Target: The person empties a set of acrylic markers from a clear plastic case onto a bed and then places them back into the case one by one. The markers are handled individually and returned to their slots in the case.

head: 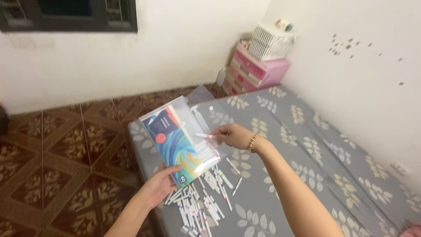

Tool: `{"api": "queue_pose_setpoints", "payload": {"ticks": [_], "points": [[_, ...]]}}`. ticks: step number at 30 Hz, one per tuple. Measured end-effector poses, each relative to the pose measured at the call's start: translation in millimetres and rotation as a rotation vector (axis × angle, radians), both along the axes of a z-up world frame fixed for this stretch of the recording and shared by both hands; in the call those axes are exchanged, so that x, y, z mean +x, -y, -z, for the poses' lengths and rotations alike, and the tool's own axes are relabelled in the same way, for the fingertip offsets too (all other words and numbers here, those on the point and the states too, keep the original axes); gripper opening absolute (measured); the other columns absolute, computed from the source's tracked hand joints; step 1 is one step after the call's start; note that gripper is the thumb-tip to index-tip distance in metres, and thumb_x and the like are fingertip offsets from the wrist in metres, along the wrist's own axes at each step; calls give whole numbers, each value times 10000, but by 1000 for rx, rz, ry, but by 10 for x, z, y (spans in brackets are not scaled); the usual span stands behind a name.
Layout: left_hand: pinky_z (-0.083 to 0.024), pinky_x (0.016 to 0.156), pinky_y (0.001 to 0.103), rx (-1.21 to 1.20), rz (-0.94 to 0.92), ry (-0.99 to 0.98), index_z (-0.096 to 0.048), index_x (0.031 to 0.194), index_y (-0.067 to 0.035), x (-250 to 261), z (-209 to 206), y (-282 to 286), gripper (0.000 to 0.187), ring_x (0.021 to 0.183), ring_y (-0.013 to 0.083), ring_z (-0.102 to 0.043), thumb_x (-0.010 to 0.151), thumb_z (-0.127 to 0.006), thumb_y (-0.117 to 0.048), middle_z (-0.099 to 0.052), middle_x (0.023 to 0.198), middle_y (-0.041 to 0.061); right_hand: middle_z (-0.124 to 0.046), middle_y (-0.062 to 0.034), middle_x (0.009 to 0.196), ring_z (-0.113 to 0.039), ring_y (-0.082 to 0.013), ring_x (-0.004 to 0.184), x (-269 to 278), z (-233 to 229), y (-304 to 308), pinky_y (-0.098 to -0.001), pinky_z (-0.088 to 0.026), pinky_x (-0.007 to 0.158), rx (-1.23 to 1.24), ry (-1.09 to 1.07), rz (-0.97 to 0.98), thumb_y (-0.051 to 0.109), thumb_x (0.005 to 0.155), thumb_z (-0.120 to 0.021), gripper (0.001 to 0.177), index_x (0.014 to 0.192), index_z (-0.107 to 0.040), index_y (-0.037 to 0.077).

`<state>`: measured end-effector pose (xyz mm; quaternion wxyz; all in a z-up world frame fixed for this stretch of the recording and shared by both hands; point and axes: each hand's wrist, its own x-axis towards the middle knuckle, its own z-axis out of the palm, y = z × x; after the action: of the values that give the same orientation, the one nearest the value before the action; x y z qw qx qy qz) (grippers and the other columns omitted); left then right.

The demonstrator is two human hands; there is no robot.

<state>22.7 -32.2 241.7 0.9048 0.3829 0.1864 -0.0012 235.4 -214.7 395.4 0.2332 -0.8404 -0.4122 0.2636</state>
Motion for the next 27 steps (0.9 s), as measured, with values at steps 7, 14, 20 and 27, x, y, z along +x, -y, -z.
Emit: {"api": "queue_pose_setpoints", "payload": {"ticks": [7,14,20,27], "points": [[-510,928,395,43,121,43,-536,1332,-99,-82,-250,41,571,1081,177,-662,812,-768,-147,-694,1198,42,-803,18,1002,-693,-94,828,-109,-586,457,-261,-544,759,-39,235,79,239,862,-755,328,1189,-788,230],[-513,975,407,67,272,167,-551,1322,-13,-46,-473,321,595,1088,220,-680,783,-784,-105,-726,1217,101,-808,-21,972,-680,-93,738,-407,-1072,673,-290,-564,644,29,62,84,132,785,-834,315,1098,-810,162],[-493,1028,426,0,269,191,-536,1339,-32,60,-511,641,624,1163,234,-668,767,-785,-52,-697,1278,112,-787,-24,904,-733,-57,779,-393,-1203,916,-227,-609,693,373,-99,71,94,873,-745,175,1039,-750,36],[-485,1047,426,1,335,279,-549,1330,-22,262,-533,903,589,1182,231,-655,788,-780,-15,-697,1267,103,-725,-29,742,-459,-43,503,-415,-1127,1052,-231,-360,449,451,-2,367,291,993,-636,247,1001,-730,62]]}}
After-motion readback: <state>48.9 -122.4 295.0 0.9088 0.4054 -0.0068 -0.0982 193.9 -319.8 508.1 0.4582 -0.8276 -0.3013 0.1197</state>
